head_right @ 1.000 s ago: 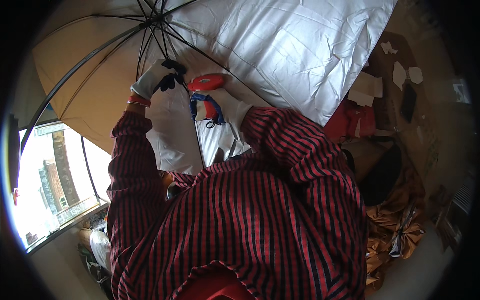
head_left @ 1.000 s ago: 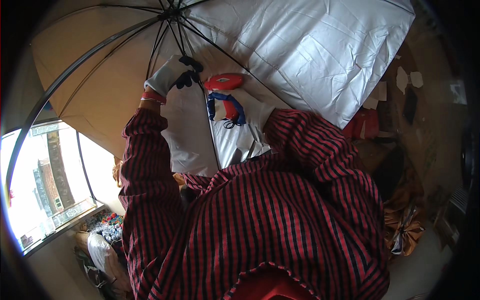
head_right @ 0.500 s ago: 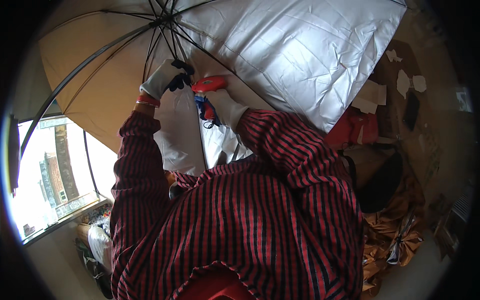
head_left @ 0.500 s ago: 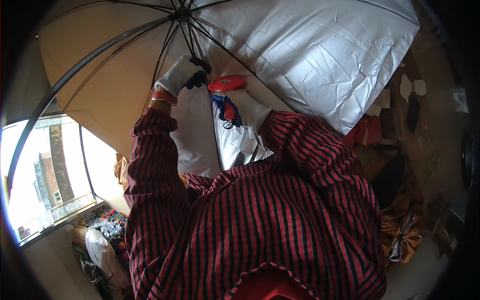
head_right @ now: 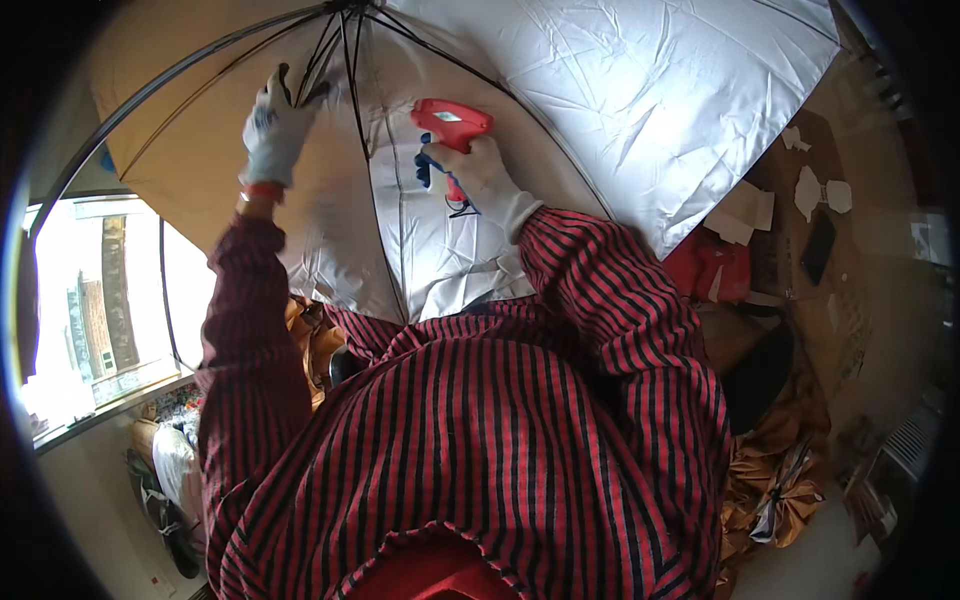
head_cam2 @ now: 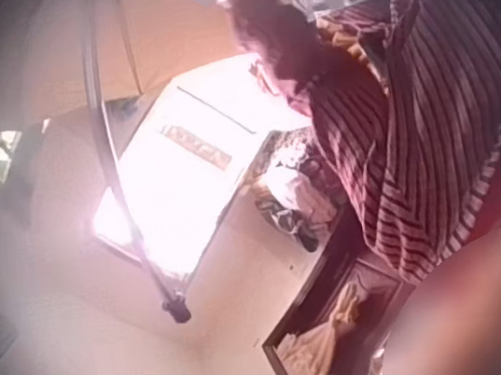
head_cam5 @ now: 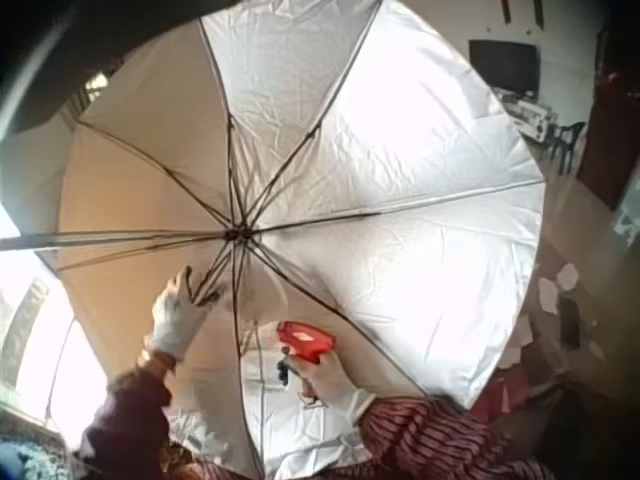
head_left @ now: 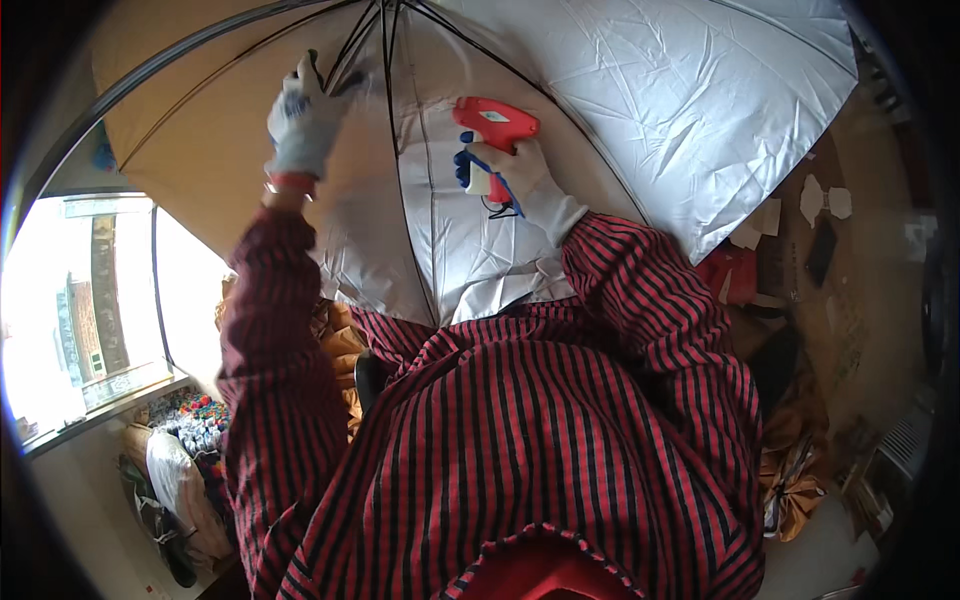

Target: Manually assembling umbrella frames by attaching components using a specialized hand tool.

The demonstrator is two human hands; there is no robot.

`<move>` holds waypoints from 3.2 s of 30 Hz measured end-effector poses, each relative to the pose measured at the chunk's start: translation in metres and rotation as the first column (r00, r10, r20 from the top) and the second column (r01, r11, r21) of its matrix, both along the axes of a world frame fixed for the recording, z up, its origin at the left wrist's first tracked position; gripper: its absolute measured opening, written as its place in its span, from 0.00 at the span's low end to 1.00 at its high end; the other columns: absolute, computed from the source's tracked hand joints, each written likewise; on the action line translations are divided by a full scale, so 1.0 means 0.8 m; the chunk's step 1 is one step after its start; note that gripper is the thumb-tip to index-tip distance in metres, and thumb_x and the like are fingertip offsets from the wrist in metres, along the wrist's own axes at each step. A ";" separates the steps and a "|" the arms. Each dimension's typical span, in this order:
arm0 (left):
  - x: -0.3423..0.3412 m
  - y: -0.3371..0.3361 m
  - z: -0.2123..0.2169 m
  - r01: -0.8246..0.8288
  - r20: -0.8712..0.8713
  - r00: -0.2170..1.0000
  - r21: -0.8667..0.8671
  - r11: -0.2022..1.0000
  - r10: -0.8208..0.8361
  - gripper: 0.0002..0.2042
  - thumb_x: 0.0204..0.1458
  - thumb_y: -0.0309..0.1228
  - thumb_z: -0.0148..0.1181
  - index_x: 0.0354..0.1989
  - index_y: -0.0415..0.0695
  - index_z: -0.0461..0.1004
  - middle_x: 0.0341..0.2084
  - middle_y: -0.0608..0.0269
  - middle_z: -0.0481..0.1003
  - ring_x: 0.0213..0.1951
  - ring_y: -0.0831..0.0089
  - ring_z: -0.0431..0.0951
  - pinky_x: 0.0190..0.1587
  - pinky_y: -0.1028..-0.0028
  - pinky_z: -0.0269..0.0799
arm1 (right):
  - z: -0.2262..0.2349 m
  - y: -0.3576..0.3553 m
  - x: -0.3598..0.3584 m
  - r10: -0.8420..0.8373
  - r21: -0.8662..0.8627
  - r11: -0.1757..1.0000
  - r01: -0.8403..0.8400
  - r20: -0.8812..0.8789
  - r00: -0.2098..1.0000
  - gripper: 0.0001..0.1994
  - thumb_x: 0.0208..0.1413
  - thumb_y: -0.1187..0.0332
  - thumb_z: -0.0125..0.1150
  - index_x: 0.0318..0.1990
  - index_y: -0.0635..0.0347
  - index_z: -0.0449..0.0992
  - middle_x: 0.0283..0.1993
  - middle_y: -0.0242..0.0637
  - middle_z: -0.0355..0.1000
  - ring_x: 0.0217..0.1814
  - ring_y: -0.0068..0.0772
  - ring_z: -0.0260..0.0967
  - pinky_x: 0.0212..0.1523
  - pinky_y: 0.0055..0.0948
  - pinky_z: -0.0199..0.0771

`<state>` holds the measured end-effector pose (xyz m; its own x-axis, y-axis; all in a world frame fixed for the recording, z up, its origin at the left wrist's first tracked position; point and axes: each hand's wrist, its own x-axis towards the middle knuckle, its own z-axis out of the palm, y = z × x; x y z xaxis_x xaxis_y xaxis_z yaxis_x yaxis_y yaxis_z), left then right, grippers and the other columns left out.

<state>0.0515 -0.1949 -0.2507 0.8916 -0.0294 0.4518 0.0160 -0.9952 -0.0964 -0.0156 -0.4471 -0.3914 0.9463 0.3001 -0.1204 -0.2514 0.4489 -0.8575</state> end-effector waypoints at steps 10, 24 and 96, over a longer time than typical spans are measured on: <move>-0.019 -0.087 -0.093 -0.051 -0.285 0.957 -0.336 0.940 -0.050 0.15 0.52 0.41 0.58 0.39 0.42 0.78 0.32 0.51 0.80 0.35 0.54 0.81 0.37 0.61 0.75 | 0.010 -0.003 -0.008 0.020 -0.116 0.993 -0.030 -0.093 0.995 0.12 0.54 0.65 0.66 0.40 0.65 0.77 0.31 0.34 0.76 0.27 0.21 0.74 0.26 0.22 0.74; 0.014 -0.088 -0.059 -0.410 -0.686 0.696 -0.623 0.666 -0.214 0.11 0.57 0.34 0.55 0.39 0.39 0.77 0.24 0.58 0.80 0.18 0.68 0.79 0.16 0.72 0.71 | 0.004 0.070 -0.040 -0.241 -0.154 0.965 0.210 -0.218 0.946 0.11 0.51 0.63 0.63 0.30 0.61 0.74 0.20 0.30 0.68 0.20 0.25 0.67 0.23 0.33 0.66; 0.001 -0.071 -0.061 -0.427 -0.591 0.693 -0.798 0.425 -0.414 0.12 0.56 0.33 0.54 0.40 0.38 0.78 0.25 0.58 0.80 0.16 0.72 0.76 0.13 0.78 0.63 | -0.012 0.033 -0.019 0.326 0.434 0.894 -0.107 -0.469 0.821 0.08 0.59 0.63 0.58 0.38 0.56 0.72 0.33 0.40 0.73 0.36 0.41 0.74 0.37 0.45 0.76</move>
<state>0.0526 -0.2514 -0.2992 0.8928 -0.0175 -0.4502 0.3801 -0.5070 0.7736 -0.0306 -0.4209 -0.4007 0.6771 0.6136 -0.4063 -0.7355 0.5823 -0.3463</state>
